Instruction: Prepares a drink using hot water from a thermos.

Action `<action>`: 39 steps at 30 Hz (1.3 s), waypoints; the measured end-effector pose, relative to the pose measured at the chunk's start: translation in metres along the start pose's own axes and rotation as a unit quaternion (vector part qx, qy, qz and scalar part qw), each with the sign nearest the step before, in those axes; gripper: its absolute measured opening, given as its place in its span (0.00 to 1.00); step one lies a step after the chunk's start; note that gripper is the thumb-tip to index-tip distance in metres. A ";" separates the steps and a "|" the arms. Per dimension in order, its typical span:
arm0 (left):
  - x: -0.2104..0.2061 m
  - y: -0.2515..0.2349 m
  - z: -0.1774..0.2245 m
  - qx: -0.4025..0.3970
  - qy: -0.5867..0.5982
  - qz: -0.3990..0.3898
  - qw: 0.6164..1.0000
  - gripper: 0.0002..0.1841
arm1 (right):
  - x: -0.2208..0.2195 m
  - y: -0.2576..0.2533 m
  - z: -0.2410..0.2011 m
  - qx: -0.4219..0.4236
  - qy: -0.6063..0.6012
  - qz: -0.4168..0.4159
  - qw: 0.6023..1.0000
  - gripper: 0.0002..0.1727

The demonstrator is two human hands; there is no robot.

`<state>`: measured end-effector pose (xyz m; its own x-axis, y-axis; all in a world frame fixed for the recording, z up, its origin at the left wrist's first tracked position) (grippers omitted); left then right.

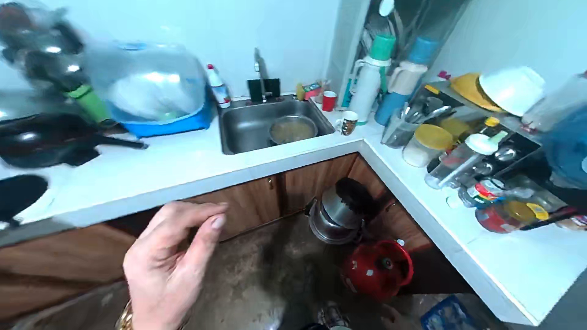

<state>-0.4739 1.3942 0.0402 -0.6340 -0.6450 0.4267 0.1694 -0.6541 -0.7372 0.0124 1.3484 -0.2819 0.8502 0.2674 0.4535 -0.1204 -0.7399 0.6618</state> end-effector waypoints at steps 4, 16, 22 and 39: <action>-0.105 -0.098 -0.025 -0.074 0.082 -0.072 0.991 0.11 | 0.002 -0.072 -0.079 0.067 -0.046 0.016 0.997 0.29; -0.336 -0.303 -0.094 0.042 0.099 -0.241 0.964 0.19 | 0.135 -0.266 -0.346 0.241 0.216 0.354 0.877 0.36; -0.478 -0.386 -0.141 0.145 0.183 -0.295 0.926 0.37 | 0.152 -0.288 -0.358 0.084 0.208 0.306 0.925 0.37; -0.663 -0.466 -0.216 0.105 0.313 -0.331 0.884 0.24 | 0.142 -0.286 -0.382 0.051 0.132 0.369 0.918 0.30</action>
<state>-0.2957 2.2124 -0.0125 -0.9291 0.2085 0.3054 -0.3001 -0.9077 -0.2932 -0.0284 1.8340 -0.1788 0.4004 -0.2009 0.8941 -0.5540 -0.8302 0.0615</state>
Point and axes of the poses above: each hand's wrist, its own y-axis away from the middle knuckle, its own x-axis out of the back of the hand, z = x × y, the point moved 1 cm from there along -y, towards the middle knuckle, and after that the axes turned 12 degrees about -y, right-handed, at the moved point
